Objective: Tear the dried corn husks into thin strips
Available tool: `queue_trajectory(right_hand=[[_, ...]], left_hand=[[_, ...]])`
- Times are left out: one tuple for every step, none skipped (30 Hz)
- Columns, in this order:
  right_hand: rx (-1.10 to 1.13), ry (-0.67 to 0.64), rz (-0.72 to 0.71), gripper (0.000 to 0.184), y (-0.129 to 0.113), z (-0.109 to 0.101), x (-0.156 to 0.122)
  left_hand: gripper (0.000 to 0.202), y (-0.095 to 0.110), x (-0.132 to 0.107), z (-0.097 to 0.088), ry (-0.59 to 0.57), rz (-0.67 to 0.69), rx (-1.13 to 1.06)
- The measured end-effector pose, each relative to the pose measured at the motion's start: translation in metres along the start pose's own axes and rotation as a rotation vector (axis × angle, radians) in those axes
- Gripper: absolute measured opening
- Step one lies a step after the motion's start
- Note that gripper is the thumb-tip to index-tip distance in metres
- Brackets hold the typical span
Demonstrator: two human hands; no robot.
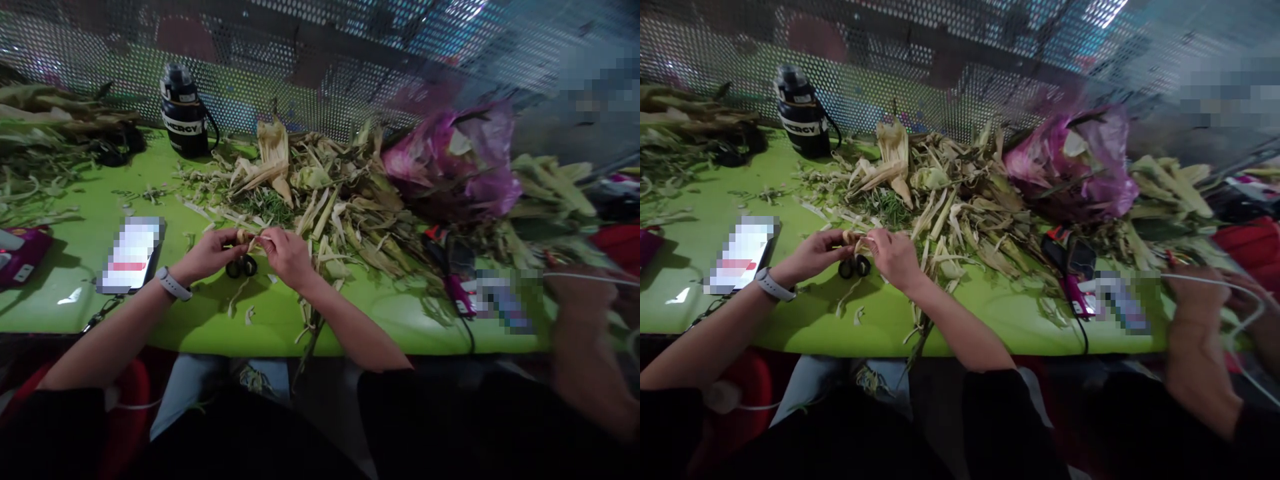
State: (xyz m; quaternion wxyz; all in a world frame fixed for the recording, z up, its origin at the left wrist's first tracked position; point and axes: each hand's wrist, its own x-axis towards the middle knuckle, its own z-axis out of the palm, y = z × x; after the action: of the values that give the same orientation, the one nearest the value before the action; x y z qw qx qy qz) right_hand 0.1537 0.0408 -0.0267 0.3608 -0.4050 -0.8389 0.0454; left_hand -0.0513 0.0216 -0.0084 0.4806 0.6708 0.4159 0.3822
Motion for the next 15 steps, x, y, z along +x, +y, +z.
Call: queue_trajectory(right_hand=[[0.054,-0.009,0.059,0.042,-0.002,0.000,-0.001],[0.114,-0.021,0.107,0.044,-0.004,0.001,-0.001],[0.170,-0.032,0.144,0.044,-0.007,0.001,-0.002],[0.215,-0.043,0.170,0.044,-0.009,0.001,-0.003],[0.244,-0.049,0.189,0.043,-0.011,0.001,-0.003],[0.258,-0.046,0.205,0.041,-0.013,0.001,-0.004],[0.264,-0.038,0.218,0.039,-0.015,0.001,-0.004],[0.272,-0.028,0.233,0.037,-0.015,0.001,-0.004],[0.289,-0.019,0.250,0.034,-0.016,0.002,-0.004],[0.314,-0.013,0.266,0.032,-0.017,0.002,-0.004],[0.344,-0.006,0.277,0.032,-0.017,0.001,-0.004],[0.376,0.004,0.280,0.033,-0.017,0.001,-0.004],[0.405,0.019,0.278,0.036,-0.017,-0.001,-0.003],[0.430,0.039,0.270,0.040,-0.017,-0.002,-0.003],[0.456,0.057,0.254,0.041,-0.017,-0.004,-0.003]], left_hand=[[0.026,0.001,-0.001,0.000,-0.011,-0.011,-0.051],[0.027,0.001,-0.001,0.000,-0.013,-0.032,-0.109],[0.028,0.002,-0.002,0.001,-0.008,-0.057,-0.168],[0.028,0.002,-0.003,0.003,0.005,-0.082,-0.218],[0.028,0.002,-0.004,0.004,0.022,-0.100,-0.251],[0.030,0.002,-0.004,0.006,0.038,-0.105,-0.263],[0.032,0.002,-0.004,0.008,0.053,-0.094,-0.261],[0.035,0.001,-0.004,0.010,0.067,-0.075,-0.249],[0.037,0.000,-0.003,0.011,0.084,-0.055,-0.236],[0.037,-0.001,-0.002,0.012,0.108,-0.044,-0.232],[0.036,-0.003,-0.001,0.012,0.142,-0.041,-0.244],[0.034,-0.005,0.001,0.011,0.179,-0.052,-0.268],[0.034,-0.007,0.002,0.010,0.211,-0.072,-0.299],[0.034,-0.009,0.003,0.008,0.237,-0.095,-0.332],[0.035,-0.011,0.004,0.006,0.249,-0.119,-0.362]])
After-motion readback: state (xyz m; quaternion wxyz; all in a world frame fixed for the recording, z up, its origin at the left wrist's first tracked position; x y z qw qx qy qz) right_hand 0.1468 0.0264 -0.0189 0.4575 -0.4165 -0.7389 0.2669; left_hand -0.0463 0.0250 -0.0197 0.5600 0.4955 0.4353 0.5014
